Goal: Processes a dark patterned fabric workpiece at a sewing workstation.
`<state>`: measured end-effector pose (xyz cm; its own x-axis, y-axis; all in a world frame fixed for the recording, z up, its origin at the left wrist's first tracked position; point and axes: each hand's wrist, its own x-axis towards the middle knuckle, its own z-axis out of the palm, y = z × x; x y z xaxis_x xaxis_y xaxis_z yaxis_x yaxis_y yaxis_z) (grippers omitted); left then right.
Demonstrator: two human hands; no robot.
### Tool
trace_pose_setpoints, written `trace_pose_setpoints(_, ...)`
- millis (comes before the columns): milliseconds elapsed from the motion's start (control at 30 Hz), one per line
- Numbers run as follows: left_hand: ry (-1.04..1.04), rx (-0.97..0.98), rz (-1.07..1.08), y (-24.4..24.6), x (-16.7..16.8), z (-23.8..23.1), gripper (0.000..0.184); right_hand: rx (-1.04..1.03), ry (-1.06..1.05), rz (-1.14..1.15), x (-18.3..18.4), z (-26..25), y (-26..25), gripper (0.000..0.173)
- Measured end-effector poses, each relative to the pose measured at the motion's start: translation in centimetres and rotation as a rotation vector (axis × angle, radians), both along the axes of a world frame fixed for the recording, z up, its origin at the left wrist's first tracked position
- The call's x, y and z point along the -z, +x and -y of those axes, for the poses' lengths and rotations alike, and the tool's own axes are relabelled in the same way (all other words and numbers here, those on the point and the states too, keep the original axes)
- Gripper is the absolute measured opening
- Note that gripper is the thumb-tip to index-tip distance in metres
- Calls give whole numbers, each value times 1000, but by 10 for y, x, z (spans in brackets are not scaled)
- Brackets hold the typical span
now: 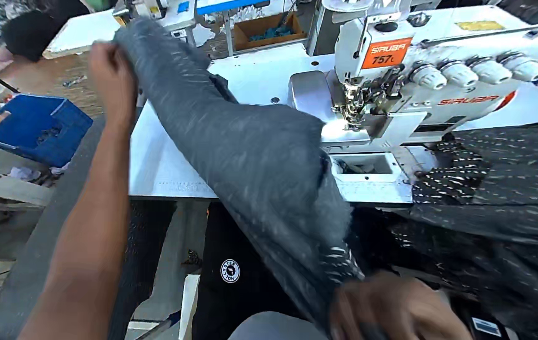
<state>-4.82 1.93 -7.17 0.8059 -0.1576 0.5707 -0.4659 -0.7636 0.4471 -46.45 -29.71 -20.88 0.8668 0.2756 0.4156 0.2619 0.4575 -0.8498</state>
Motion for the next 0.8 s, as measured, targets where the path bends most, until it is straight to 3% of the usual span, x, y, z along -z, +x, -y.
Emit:
trace_pose_setpoints(33,40,-20,-83,-9,16,-27,38,-1,-95,-39,11,0,15,23)
trace_pose_setpoints(100,107,-38,-412,-20,56,-64,29,108,-508,-70,23,1,43,18)
trace_pose_setpoints(167,78,-57,-657,-30,94,-87,30,215,-894,-42,20,-11,67,27)
trace_pose_setpoints(233,-23,-82,-617,-39,107,-91,37,409,-1123,55,11,-27,89,25)
trace_pose_setpoints(333,51,-65,-358,-51,100,-70,40,671,-1175,146,-9,-38,119,22)
trace_pose_setpoints(400,135,84,-236,-51,103,-40,39,750,-1189,119,-14,-38,148,19)
trace_pose_setpoints(467,228,243,-209,-48,108,3,45,764,-1271,25,-11,-38,185,28)
trace_pose_setpoints(600,302,304,-385,-37,108,89,65,762,-1336,-241,-9,-47,260,47)
trace_pose_setpoints(667,235,249,-508,-23,110,114,69,762,-1306,-320,-7,-53,288,36)
trace_pose_setpoints(733,213,205,-618,-9,105,127,78,864,-1235,-233,-9,-63,299,24)
trace_pose_setpoints(800,220,262,-684,7,98,127,67,974,-1149,53,-17,-81,296,18)
